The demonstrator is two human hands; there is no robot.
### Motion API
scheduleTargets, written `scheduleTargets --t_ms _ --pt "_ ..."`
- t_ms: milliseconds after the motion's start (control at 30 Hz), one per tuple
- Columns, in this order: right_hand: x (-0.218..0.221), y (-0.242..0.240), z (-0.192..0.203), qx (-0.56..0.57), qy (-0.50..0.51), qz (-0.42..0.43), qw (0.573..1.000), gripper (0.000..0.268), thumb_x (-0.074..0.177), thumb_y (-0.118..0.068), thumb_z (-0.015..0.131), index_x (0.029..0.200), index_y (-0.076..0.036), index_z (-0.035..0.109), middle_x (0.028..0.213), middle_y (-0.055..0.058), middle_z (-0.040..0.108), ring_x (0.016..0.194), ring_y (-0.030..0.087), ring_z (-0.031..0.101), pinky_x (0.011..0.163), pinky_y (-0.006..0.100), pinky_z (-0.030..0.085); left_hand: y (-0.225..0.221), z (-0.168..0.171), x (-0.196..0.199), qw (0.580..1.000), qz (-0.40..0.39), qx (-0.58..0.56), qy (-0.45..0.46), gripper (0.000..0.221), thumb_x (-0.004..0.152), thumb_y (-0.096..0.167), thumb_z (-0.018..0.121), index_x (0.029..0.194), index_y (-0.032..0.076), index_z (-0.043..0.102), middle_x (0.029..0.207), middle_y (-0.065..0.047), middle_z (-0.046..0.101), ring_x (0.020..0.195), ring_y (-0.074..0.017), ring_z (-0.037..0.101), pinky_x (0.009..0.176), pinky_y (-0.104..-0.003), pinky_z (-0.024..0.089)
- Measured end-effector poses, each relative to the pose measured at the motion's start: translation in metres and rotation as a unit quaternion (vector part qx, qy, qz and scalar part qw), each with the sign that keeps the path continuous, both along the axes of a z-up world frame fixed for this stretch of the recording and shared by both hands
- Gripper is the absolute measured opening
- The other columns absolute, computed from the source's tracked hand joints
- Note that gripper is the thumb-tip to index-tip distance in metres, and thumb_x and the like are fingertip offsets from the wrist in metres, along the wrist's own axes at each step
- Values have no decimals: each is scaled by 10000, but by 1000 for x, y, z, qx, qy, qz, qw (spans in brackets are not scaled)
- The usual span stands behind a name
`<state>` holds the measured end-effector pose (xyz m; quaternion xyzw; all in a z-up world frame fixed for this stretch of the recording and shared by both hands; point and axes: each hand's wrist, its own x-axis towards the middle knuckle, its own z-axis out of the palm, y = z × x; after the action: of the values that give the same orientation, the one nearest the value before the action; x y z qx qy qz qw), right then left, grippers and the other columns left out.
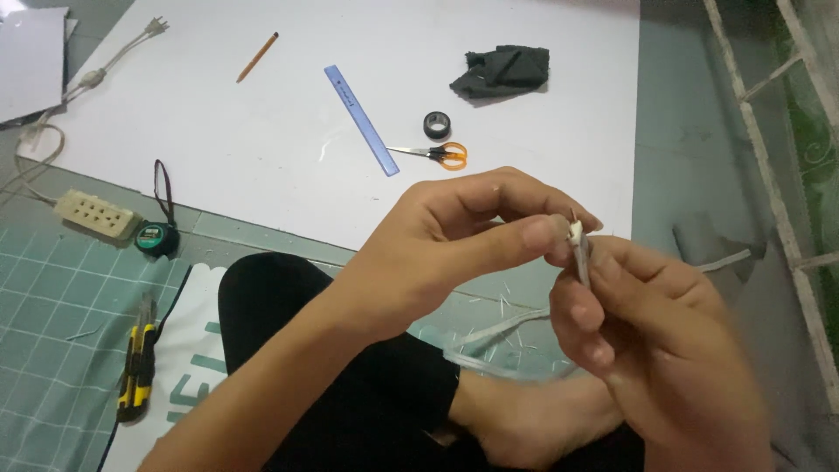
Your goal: Connecting a wire to an LED strip and securing the connection with electrical tape.
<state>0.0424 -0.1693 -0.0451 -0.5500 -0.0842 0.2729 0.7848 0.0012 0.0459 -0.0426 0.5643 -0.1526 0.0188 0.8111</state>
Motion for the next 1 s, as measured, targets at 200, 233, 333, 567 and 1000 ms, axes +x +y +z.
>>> scheduleTargets --t_ms 200,233,333,567,1000 --pt "5 13 -10 -9 -20 -1 1000 233 1072 -102 534 1051 88 668 739 94 585 584 132 467 489 232 348 0 -8 0 998 56 31 -27 198 944 272 711 1039 98 716 1095 -59 729 975 -150 724 968 -303 639" --pt "5 19 -11 -5 -18 9 1000 233 1072 -102 534 1051 88 668 739 94 585 584 132 467 489 232 348 3 -12 -1 997 66 36 -25 198 944 272 711 1039 98 716 1095 -59 729 975 -150 724 968 -303 639" --pt "5 39 -15 -117 -9 -18 993 292 1100 -136 516 1076 91 697 684 131 562 536 147 435 449 276 322 12 -23 -7 988 122 71 -65 192 955 256 704 1053 92 724 1012 -39 680 891 -111 645 820 -249 560" --pt "-7 109 -14 -109 -68 -35 991 238 1009 -53 589 1092 117 734 769 191 691 572 169 563 491 266 440 43 -31 -28 967 250 35 -27 149 992 174 664 1084 66 713 1115 -85 713 1007 -158 691 985 -324 608" --pt "-39 206 -38 -219 -168 -55 960 169 952 28 657 1022 120 780 644 152 663 568 173 577 478 276 487 88 -68 -46 920 369 -123 41 116 973 29 652 894 -55 640 863 -118 603 588 -148 589 474 -258 546"
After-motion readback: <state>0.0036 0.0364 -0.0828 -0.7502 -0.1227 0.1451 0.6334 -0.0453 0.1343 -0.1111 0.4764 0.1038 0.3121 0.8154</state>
